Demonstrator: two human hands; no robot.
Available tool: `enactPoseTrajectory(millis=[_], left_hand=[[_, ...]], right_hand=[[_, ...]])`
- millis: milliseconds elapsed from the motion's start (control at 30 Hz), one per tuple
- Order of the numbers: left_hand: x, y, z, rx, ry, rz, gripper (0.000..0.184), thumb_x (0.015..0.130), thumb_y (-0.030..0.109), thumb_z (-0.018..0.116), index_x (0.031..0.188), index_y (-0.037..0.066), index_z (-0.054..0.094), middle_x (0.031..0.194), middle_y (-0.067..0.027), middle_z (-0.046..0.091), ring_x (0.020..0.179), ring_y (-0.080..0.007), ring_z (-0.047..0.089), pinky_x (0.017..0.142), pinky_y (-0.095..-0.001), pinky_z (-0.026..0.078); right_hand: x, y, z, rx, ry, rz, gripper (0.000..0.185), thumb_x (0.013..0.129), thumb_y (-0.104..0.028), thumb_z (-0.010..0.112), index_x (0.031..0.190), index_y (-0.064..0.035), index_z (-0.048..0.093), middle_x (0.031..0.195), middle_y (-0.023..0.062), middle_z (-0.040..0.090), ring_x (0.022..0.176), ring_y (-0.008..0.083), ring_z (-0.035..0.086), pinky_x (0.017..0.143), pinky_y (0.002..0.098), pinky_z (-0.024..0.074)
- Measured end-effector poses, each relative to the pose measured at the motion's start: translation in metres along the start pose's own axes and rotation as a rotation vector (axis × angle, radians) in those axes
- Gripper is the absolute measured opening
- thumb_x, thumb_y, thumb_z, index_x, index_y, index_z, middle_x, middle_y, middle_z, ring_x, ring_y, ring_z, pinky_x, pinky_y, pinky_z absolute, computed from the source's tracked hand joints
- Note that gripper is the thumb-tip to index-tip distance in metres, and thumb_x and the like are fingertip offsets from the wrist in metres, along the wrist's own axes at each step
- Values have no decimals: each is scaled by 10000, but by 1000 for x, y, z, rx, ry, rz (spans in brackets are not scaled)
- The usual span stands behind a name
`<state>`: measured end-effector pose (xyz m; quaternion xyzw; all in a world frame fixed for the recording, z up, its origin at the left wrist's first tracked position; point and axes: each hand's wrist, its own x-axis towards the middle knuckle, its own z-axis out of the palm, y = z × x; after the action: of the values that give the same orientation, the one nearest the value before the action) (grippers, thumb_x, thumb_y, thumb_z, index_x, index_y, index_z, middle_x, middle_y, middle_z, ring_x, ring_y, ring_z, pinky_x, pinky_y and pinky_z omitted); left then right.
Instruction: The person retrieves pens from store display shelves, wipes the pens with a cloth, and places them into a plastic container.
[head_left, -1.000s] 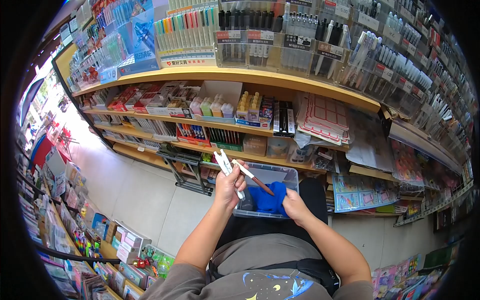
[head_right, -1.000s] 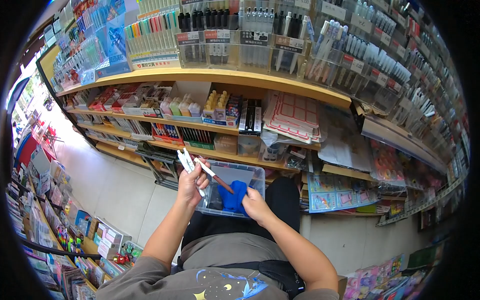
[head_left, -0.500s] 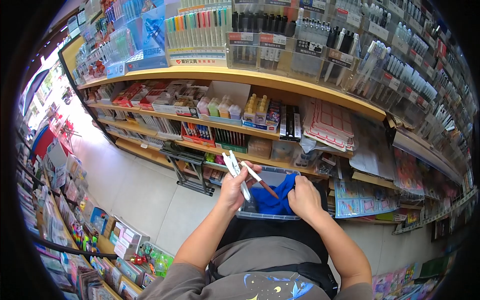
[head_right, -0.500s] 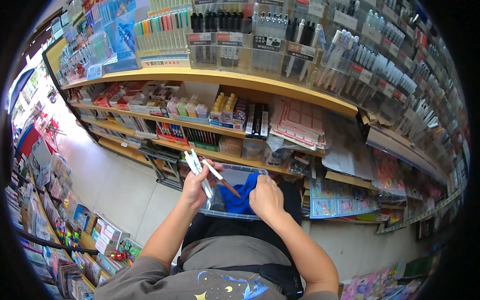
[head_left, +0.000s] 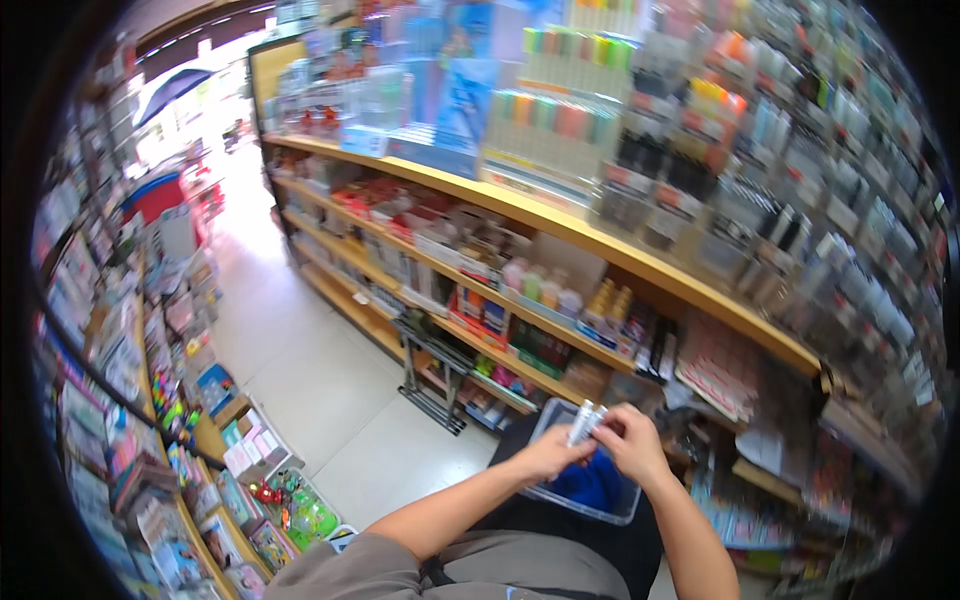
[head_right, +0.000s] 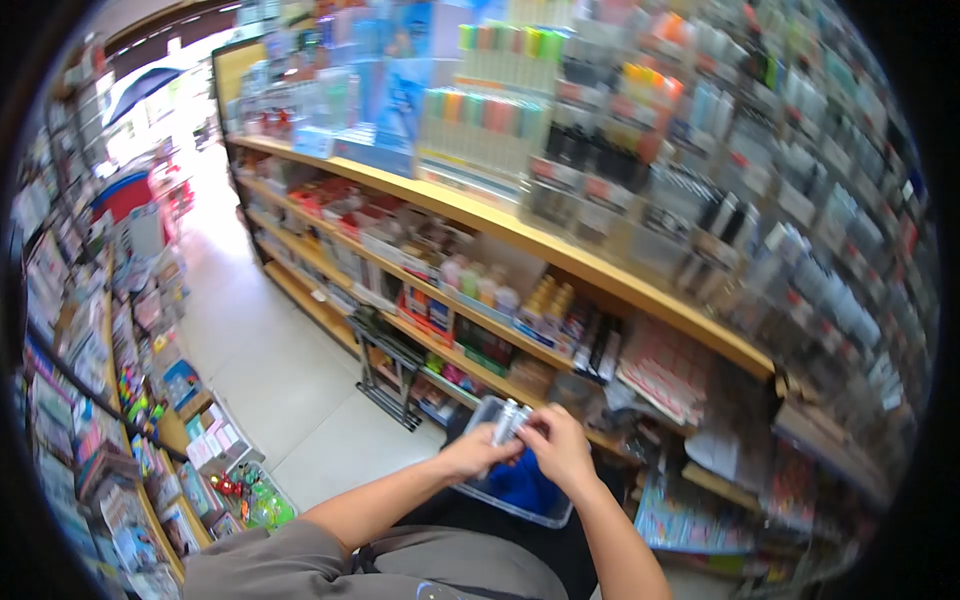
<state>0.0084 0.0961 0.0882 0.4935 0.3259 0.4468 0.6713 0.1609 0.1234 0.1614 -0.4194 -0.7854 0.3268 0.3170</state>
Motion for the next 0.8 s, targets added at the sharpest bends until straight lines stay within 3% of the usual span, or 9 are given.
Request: enactPoseTrajectory(millis=[167,233,300,400,500,700,800], left_hand=[[2,-1,2,41,-123,28,151,881,167,519,959,41,545,762,3,533,668,-70,492,609,-216,425],[0,4,4,-31,-144,-39,169,889,179,509,979,39,539,763,2,545,649,-65,503,600,-204,429],[-3,9,5,-81,-208,-45,221,903,202,486,1019,20,533,756,-7,555,640,-60,513,587,-180,424],[-4,12,4,-53,-167,-46,224,901,201,484,1023,20,535,715,-11,552,570,-58,488,532,-176,401],[-4,17,8,14,-144,-22,216,892,200,496,1019,31,539,664,-11,543,493,-56,446,465,-179,369],[-6,17,12,9,-99,-82,281,894,205,496,1106,22,513,769,-38,585,552,-68,477,515,-183,394],[-7,21,9,9,-30,-118,282,890,190,498,1086,-12,512,784,-65,595,567,-77,486,536,-188,405]], right_hand=[[-8,7,-3,73,-119,153,159,720,-50,648,840,23,573,696,38,528,618,96,484,577,235,404],[-10,10,-3,268,-28,220,126,739,-28,630,841,18,571,696,17,539,607,80,483,554,216,399],[-6,8,-14,273,80,163,59,781,-3,576,837,-20,574,664,-10,535,556,55,473,494,199,381],[0,-4,-37,498,170,223,59,817,-13,538,854,-52,561,644,-21,505,523,51,449,475,184,362],[-4,-15,-39,534,168,329,44,818,-50,568,856,-32,558,696,0,534,592,76,512,528,206,428],[-3,-16,-60,328,183,240,62,804,-48,591,861,-30,574,727,12,571,622,78,521,576,206,440],[10,-41,-102,324,364,126,85,793,-9,586,872,-22,558,754,26,584,658,87,541,610,209,446]])
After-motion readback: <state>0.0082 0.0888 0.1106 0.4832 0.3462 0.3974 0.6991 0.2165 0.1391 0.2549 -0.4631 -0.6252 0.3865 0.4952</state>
